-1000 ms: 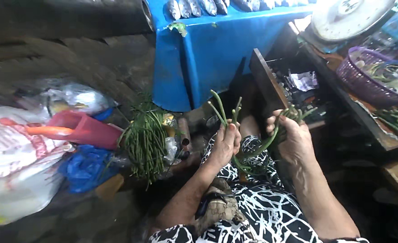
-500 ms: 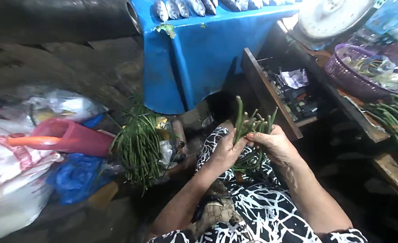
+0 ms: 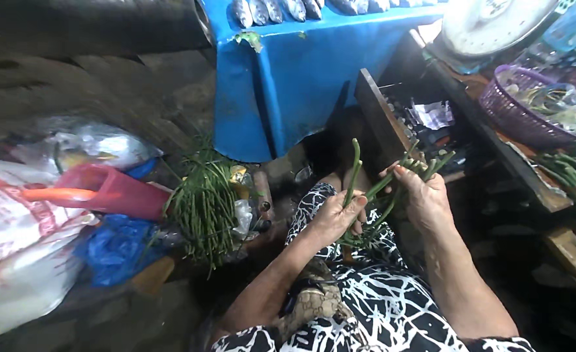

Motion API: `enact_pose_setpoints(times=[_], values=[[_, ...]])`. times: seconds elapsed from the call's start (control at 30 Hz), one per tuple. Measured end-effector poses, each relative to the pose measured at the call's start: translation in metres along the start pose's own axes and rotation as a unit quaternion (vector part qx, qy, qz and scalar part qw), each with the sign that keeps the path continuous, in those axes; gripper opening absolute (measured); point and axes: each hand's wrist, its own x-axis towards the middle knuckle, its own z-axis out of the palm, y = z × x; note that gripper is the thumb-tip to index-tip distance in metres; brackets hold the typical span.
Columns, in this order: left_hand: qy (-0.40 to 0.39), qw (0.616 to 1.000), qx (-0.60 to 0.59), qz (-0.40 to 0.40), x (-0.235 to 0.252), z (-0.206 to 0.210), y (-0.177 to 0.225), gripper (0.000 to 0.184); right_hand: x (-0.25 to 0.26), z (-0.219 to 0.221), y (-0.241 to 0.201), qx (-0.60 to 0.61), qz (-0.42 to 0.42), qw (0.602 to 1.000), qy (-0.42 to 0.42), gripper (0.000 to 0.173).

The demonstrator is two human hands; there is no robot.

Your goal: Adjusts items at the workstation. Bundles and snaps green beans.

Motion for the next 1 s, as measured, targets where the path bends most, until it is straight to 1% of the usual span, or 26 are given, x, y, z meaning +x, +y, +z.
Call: enact_pose_setpoints(times=[0.1,0.17,0.27,0.37,0.43,0.53,0.67,0.73,0.77,0.8,0.87,0.9,0.93,1.0], values=[[-0.026,0.999,-0.024,-0.023,0.000,0.001,-0.001,0.031,0.004,0.000,0.008,-0.039,-0.016,0.998,0.047,0.017],[-0.057,0.997,-0.019,-0.055,-0.001,0.001,0.000,0.035,0.004,0.004,0.011,-0.028,0.001,0.998,0.055,0.020],[-0.118,0.988,0.004,-0.096,-0.001,0.001,-0.001,0.046,0.000,0.012,0.014,0.049,0.033,0.998,0.013,0.024],[-0.155,0.983,0.007,-0.095,-0.002,-0.002,-0.005,0.051,-0.005,0.018,0.010,0.118,0.068,0.991,-0.021,0.019],[-0.151,0.984,0.014,-0.095,-0.003,-0.003,-0.003,0.054,-0.005,0.019,0.008,0.145,0.068,0.986,-0.041,0.013],[-0.116,0.987,0.047,-0.102,-0.004,-0.003,0.002,0.058,-0.004,0.021,0.007,0.164,0.066,0.983,-0.044,0.013],[-0.104,0.983,0.058,-0.138,-0.005,-0.004,0.009,0.060,-0.010,0.028,0.009,0.132,0.051,0.985,-0.094,0.021],[-0.100,0.978,0.082,-0.161,-0.006,-0.002,0.016,0.062,-0.014,0.032,0.008,0.094,0.043,0.991,-0.087,0.026],[-0.090,0.977,0.118,-0.155,-0.006,-0.002,0.019,0.062,-0.015,0.034,0.007,0.077,0.036,0.994,-0.073,0.027],[-0.074,0.975,0.163,-0.131,-0.006,-0.003,0.021,0.061,-0.015,0.035,0.006,0.066,0.026,0.996,-0.060,0.027],[-0.015,0.971,0.235,-0.042,-0.004,-0.006,0.017,0.055,-0.013,0.034,0.005,0.059,-0.006,0.997,-0.048,0.030],[0.028,0.966,0.258,0.011,-0.003,-0.007,0.013,0.050,-0.011,0.033,0.003,0.061,-0.024,0.997,-0.049,0.032],[0.060,0.959,0.274,0.047,-0.003,-0.008,0.012,0.048,-0.010,0.033,0.000,0.063,-0.039,0.996,-0.051,0.033],[0.083,0.951,0.288,0.078,-0.003,-0.005,0.015,0.055,-0.010,0.036,-0.005,0.078,-0.066,0.993,-0.052,0.033]])
